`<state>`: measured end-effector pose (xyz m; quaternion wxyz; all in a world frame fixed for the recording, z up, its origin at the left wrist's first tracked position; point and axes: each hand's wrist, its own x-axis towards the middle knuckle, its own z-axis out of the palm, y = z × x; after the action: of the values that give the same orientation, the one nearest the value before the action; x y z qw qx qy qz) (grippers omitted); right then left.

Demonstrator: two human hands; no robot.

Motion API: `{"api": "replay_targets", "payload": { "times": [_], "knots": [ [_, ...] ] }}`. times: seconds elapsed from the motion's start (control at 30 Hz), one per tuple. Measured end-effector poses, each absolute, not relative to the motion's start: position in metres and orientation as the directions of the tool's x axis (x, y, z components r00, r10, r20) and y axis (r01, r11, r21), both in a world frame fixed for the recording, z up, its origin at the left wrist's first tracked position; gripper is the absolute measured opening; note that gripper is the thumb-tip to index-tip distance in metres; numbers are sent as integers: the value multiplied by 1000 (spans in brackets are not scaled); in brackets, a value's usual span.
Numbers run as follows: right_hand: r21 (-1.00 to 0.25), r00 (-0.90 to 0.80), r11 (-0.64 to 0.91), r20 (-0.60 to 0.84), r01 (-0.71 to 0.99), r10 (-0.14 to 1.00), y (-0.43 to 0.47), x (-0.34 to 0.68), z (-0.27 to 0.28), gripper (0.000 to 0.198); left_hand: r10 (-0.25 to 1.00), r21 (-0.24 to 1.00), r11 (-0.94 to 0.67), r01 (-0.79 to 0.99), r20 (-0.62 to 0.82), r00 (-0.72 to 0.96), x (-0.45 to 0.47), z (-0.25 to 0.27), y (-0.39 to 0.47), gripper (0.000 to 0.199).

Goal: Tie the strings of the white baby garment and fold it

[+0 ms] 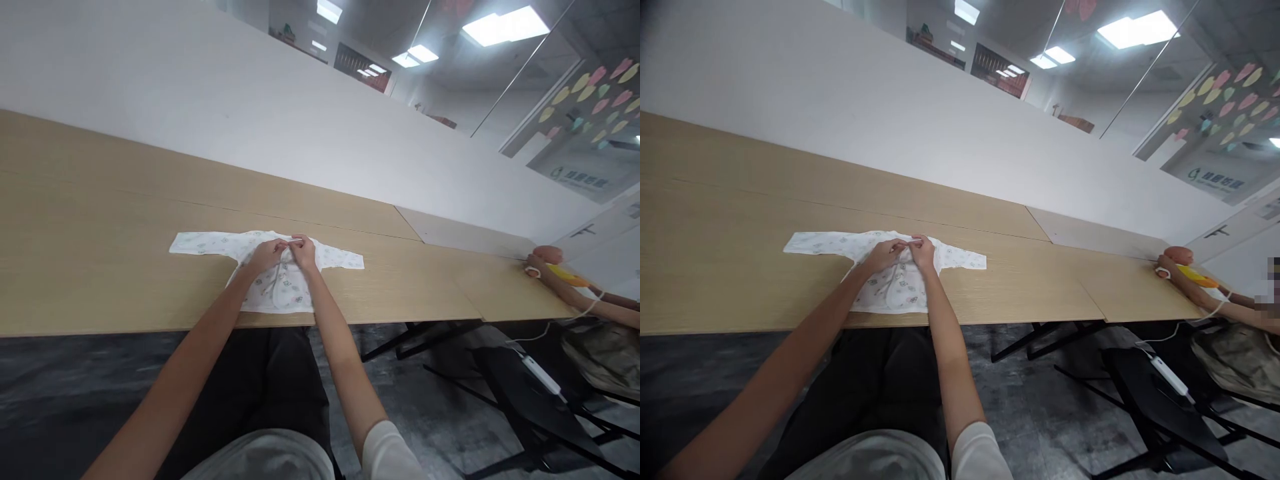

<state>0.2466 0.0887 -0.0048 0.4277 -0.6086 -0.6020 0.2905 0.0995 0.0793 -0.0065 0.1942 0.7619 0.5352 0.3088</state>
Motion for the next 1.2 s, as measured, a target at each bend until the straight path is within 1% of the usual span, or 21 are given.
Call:
{"api": "replay_targets", "payload": {
  "times": [0.1, 0.2, 0.27, 0.37, 0.43, 0.5, 0.6, 0.7, 0.87, 1.07, 1.2],
  "knots": [
    [-884, 144, 34, 113, 466, 983, 89, 250, -1, 28, 946, 624, -324, 711, 199, 257, 92, -4, 71, 40],
    [-866, 102, 42, 106, 499, 989, 78, 255, 3, 19, 945, 583, -321, 747, 143, 294, 85, -2, 64, 36],
    [-811, 18, 104, 140, 576, 990, 67, 258, 4, 12, 947, 545, -314, 777, 119, 299, 82, -2, 61, 34],
    [-685, -113, 189, 155, 704, 981, 51, 257, 1, 11, 950, 530, -305, 791, 112, 292, 82, -5, 63, 32],
    [-621, -147, 213, 156, 754, 977, 47, 255, -2, 13, 950, 539, -305, 785, 114, 291, 83, -8, 66, 31],
    [-601, -153, 220, 160, 768, 975, 47, 254, -3, 16, 949, 537, -306, 786, 112, 293, 84, -11, 68, 31],
    [-619, -151, 206, 141, 758, 979, 51, 254, -5, 13, 947, 523, -317, 791, 120, 300, 84, -12, 67, 31],
    [-658, -114, 153, 102, 737, 988, 54, 255, -5, 8, 945, 517, -326, 792, 141, 296, 84, -11, 65, 30],
    [-704, -89, 105, 60, 702, 994, 52, 256, -3, 6, 940, 542, -338, 769, 162, 299, 84, -7, 61, 25],
    [-721, -57, 103, 88, 685, 994, 50, 252, -3, 8, 929, 557, -369, 744, 202, 310, 87, -2, 54, 18],
    [-736, -26, 113, 129, 667, 991, 50, 250, -5, 7, 907, 608, -419, 674, 246, 342, 89, -1, 53, 18]
  ]
}}
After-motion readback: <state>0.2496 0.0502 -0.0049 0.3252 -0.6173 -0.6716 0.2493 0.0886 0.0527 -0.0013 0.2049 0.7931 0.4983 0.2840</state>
